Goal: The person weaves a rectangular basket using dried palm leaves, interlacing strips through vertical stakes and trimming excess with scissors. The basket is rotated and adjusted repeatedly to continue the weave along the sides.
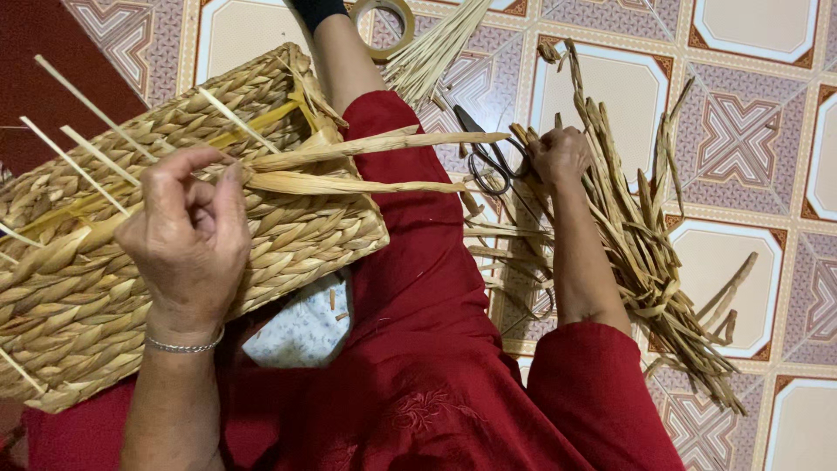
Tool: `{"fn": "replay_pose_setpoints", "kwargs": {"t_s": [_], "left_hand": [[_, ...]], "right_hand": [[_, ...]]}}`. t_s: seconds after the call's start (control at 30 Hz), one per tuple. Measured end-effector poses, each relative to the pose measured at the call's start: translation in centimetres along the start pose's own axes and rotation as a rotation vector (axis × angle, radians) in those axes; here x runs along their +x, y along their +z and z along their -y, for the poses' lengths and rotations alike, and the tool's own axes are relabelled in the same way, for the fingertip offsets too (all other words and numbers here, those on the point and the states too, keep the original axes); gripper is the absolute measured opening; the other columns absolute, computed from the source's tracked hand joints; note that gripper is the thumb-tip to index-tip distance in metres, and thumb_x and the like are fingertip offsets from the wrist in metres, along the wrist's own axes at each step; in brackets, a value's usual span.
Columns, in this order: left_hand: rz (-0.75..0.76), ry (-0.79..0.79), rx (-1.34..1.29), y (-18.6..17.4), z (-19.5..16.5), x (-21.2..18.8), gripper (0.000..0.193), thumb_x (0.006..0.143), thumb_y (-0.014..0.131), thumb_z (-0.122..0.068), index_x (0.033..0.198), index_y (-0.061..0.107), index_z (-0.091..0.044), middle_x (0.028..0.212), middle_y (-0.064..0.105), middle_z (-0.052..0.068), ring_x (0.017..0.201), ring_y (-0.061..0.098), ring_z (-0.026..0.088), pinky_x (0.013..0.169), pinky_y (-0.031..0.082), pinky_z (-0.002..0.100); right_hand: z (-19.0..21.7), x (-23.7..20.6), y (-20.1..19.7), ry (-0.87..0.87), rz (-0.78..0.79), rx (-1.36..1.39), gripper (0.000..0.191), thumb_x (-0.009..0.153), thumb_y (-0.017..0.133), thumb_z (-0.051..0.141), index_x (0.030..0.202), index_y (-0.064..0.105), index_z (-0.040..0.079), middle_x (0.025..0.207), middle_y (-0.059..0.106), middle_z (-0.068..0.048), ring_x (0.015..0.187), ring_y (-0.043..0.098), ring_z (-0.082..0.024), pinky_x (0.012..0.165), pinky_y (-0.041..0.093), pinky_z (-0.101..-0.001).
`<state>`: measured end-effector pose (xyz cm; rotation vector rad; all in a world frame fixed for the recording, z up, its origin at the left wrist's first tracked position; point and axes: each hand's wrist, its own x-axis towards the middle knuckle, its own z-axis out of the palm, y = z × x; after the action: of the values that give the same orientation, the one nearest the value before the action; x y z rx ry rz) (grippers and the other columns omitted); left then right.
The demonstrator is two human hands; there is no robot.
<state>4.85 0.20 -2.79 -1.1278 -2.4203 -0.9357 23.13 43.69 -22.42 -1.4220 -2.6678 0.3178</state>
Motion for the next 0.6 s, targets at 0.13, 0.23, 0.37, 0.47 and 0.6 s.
{"fn": "replay_pose_setpoints", "kwargs": {"t_s": [0.13,0.23,0.37,0.47,0.6], "left_hand": [[0.006,-0.004,0.035,-0.6,-0.7,0.9,0.019,0.108,0.077,-0.002,0.12,0.063,-0.001,0.07,0.059,-0.001,0.058,0.056,0.008,0.05,0.042,0.025],[-0.001,-0.02,-0.025,-0.7,-1.1,1.9,0.016,0.103,0.076,-0.004,0.116,0.066,-0.001,0.073,0.065,0.001,0.059,0.062,0.009,0.049,0.046,0.026],[-0.005,-0.018,-0.056,-0.3,-0.6,2.2,0.02,0.097,0.077,-0.005,0.115,0.068,0.0,0.08,0.069,0.009,0.063,0.066,0.014,0.054,0.052,0.028],[-0.022,0.069,-0.071,0.3,0.4,1.8,0.015,0.098,0.074,-0.003,0.11,0.067,-0.001,0.097,0.072,0.013,0.079,0.071,0.018,0.067,0.061,0.028],[-0.066,0.208,-0.007,1.3,1.7,0.7,0.009,0.102,0.07,0.001,0.109,0.065,-0.001,0.102,0.071,0.013,0.096,0.074,0.024,0.083,0.067,0.03]], "right_hand": [[0.5,0.0,-0.1,-0.197,-0.139,0.356,0.019,0.092,0.083,0.027,0.097,0.079,0.01,0.09,0.072,-0.011,0.079,0.067,-0.024,0.071,0.054,-0.0426],[2.6,0.3,-1.8,-0.387,-0.182,0.337,0.018,0.102,0.079,0.022,0.101,0.071,0.005,0.084,0.072,-0.014,0.074,0.067,-0.026,0.067,0.053,-0.0433],[7.2,-0.4,-8.1,-0.297,0.135,1.106,0.01,0.116,0.062,0.015,0.121,0.062,0.006,0.092,0.068,-0.007,0.081,0.067,-0.012,0.073,0.056,-0.0255],[11.5,-3.2,-13.8,-0.58,-0.043,1.084,0.007,0.116,0.063,0.005,0.123,0.065,0.003,0.102,0.07,-0.008,0.087,0.065,-0.013,0.076,0.054,-0.0258],[17.7,-9.6,-18.0,-0.912,-0.027,0.883,0.012,0.102,0.073,-0.002,0.114,0.07,0.0,0.105,0.072,-0.009,0.086,0.07,-0.013,0.069,0.058,-0.0241]]}}
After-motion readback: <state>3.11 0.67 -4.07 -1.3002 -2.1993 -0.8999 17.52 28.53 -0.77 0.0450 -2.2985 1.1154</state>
